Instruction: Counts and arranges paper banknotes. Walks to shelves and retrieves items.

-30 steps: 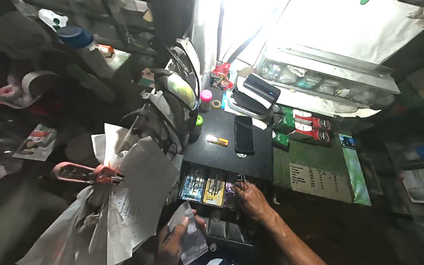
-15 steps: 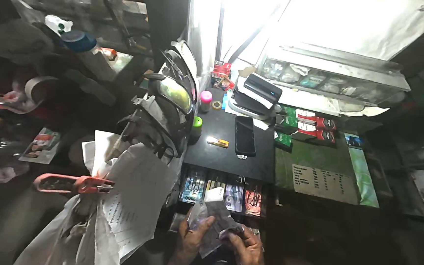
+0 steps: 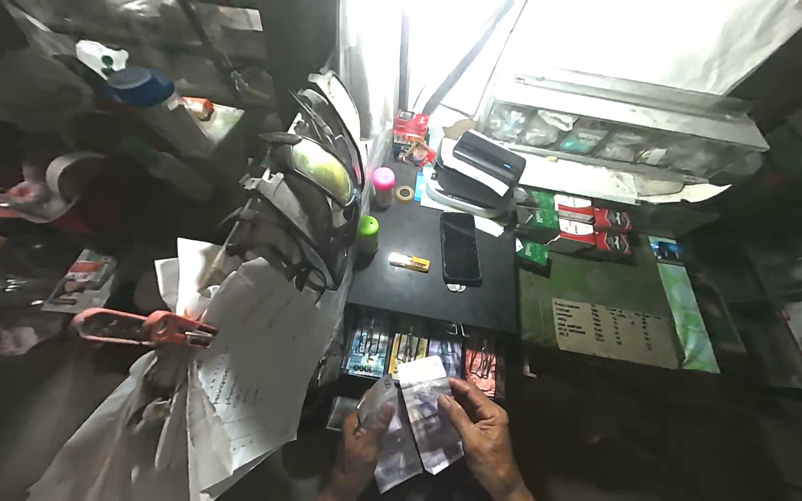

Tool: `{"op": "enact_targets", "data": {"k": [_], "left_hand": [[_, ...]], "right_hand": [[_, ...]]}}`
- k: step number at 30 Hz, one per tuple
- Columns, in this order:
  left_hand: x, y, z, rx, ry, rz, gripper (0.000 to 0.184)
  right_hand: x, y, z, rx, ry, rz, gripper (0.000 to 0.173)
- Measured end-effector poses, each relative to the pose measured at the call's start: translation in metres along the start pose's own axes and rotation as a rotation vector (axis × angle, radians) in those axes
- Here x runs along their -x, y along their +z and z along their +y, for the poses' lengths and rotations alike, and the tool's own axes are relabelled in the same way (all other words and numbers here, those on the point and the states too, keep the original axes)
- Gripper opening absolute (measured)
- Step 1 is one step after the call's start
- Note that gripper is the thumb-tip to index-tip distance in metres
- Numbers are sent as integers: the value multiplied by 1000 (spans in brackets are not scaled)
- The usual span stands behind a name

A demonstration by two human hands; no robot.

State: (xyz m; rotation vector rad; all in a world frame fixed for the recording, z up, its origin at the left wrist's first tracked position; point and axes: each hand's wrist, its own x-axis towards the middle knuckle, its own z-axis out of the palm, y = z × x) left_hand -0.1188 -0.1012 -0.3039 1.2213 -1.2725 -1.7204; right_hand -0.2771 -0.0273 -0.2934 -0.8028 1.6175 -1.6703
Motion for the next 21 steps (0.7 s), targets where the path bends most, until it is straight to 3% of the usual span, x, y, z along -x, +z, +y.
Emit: {"op": "enact_targets", "data": {"k": [3,5,10,12,13,17,21], "left_hand": [[2,-4,-7,9,44,90,34],[3,-5,-12,-4,59,116,52],[4,-6,-16,23,53,67,80],[6,-7,-17,6,71,27,72],[5,-3,-13,-4,94,20,54],[0,4,-12,48,104,-75,21],[-6,-5,-19,26,274,-200,25]], "right_hand": [[4,0,-5,-82,-43,-12,31],[9,5,-10,-126,-48,-35,33],[20,25,-3,-68,48,-91,39],[23,29,6,23,43,-111,42],[25,30,9,70,27,-115,43],[26,32,17,284,-78,-121,47],[30,24,28,478,-181,-95,49]]}}
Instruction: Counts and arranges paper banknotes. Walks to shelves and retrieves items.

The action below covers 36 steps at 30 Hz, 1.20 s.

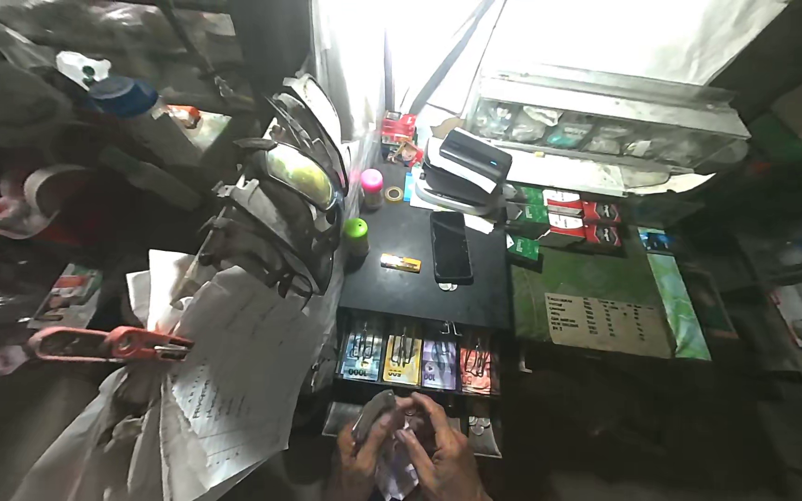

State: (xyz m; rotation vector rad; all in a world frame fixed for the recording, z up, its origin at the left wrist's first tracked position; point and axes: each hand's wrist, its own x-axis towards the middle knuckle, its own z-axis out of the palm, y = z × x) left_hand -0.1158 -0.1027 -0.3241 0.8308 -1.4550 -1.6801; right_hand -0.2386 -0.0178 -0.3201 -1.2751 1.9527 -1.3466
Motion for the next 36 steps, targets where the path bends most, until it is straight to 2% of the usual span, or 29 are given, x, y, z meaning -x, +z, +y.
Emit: {"op": "enact_targets", "data": {"k": [2,4,7,9,11,14,17,19,21,24,26,28,30,31,34,36], "left_hand": [[-8,-11,-3,42,146,-197,32],[-13,-12,-2,82,234,-295,37],[-18,-9,9,133,291,-348,42],[-22,-6,11,153,297,-315,42],[-20,-1,7,177,210,-204,46],[-5,12,-1,173,-2,15,50],[9,20,18,13,-192,36,62],[9,22,30,-47,-264,62,44],[2,24,29,-58,-278,73,40],[-9,22,16,110,-127,4,61],[-12,23,9,210,-73,37,51],[-14,22,9,278,-68,135,41],[-14,14,9,360,-67,167,38],[-13,9,9,400,-59,160,38],[-8,2,16,380,1,99,33],[-7,3,21,322,55,6,31]], "right_hand": [[-4,-7,5,36,-81,-16,42],[-10,-15,7,-54,-179,-127,34],[-15,-17,3,-276,-280,-259,22],[-18,-16,-1,-326,-310,-226,17],[-22,-15,-3,-226,-327,-133,16],[-32,-18,-5,141,-339,36,20],[-41,-17,-11,517,-328,141,21],[-41,-9,-17,657,-343,129,17],[-38,2,-24,726,-374,118,17],[-33,12,-30,772,-398,130,16],[-27,14,-31,736,-404,89,16],[-20,9,-32,613,-376,-54,35],[-16,-8,-34,383,-286,-256,53],[-18,-17,-33,257,-240,-308,53],[-28,-27,-20,58,-215,-173,43],[-35,-28,-10,-80,-194,-224,43]]}}
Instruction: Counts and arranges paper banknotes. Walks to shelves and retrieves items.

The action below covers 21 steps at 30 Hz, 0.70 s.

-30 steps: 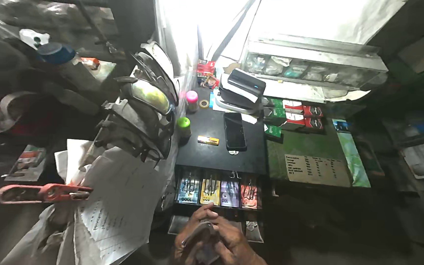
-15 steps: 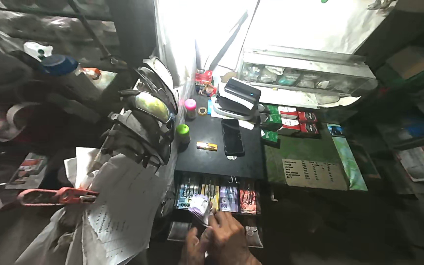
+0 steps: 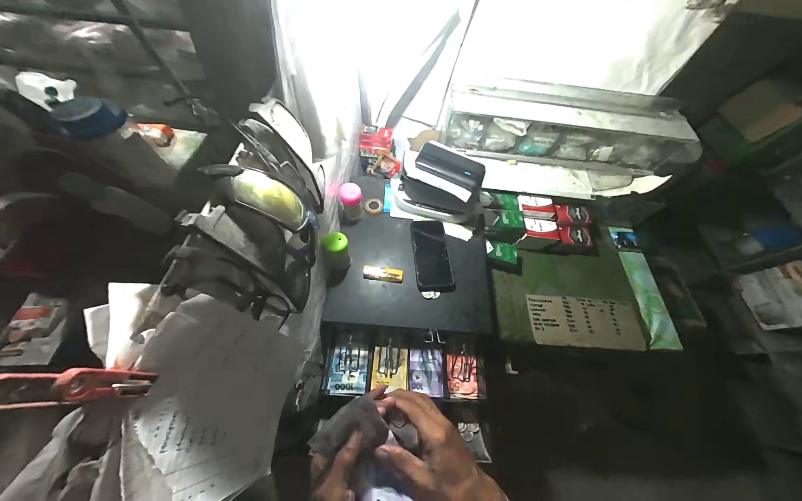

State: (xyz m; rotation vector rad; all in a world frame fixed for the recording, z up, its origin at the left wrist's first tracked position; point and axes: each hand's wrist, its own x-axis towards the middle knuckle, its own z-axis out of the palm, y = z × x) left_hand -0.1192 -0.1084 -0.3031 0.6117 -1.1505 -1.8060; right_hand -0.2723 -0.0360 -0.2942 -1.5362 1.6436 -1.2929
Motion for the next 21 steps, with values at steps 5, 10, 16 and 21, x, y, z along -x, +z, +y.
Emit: {"op": "enact_targets", "data": {"k": [5,10,16,21], "left_hand": [[-1,0,6,48,-23,-141,36],[6,-2,9,112,-92,-152,39],[3,-8,23,50,25,9,34],[-1,-10,25,95,0,40,34]], "right_hand": [[2,9,9,-331,15,-107,15],[6,13,8,-655,141,-180,18],[6,-10,42,-46,36,-95,21],[-25,-35,80,826,121,-239,34]]}}
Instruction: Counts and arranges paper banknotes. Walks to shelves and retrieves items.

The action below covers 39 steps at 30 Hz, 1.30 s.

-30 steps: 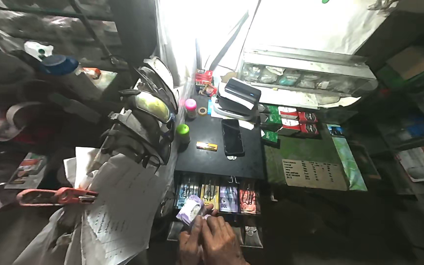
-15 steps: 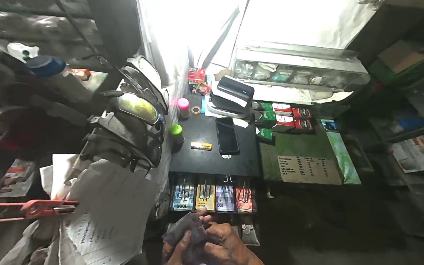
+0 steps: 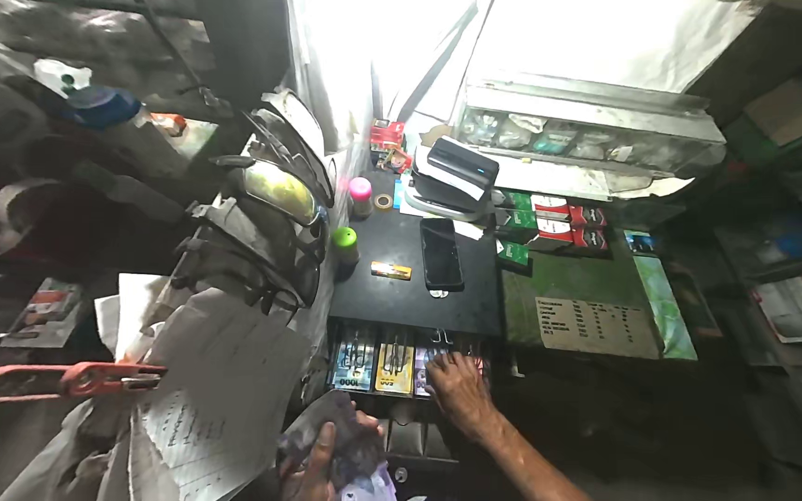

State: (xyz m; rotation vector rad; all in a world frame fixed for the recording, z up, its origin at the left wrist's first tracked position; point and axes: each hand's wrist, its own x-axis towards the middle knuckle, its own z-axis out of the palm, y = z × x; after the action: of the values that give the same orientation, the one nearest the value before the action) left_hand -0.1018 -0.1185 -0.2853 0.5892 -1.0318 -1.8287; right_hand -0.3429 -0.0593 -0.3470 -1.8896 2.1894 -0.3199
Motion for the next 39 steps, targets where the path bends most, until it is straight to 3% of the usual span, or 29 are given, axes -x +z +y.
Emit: {"op": "enact_targets", "data": {"k": [3,8,12,21,27,29,33,39], "left_hand": [[3,2,-4,-82,29,-5,33],[6,-5,-8,-132,9,42,33],[7,-8,-12,-143,7,56,33],[9,-10,-14,-141,-28,62,33],[10,-12,-19,-135,-19,50,33],[10,-10,-20,-145,-19,41,33],[9,-7,-21,-146,-20,41,33],[8,-4,-21,-131,-30,66,32]], "right_hand": [[-19,-9,2,134,58,-312,48],[-22,5,26,107,-67,-44,25],[-30,-9,33,-26,-17,-195,31],[-32,-16,29,-10,12,-285,39],[-28,-15,14,144,-5,-435,69],[-30,-17,12,155,5,-483,65],[-26,-12,24,107,-55,-266,41],[-43,-38,31,-67,27,-467,41]]}}
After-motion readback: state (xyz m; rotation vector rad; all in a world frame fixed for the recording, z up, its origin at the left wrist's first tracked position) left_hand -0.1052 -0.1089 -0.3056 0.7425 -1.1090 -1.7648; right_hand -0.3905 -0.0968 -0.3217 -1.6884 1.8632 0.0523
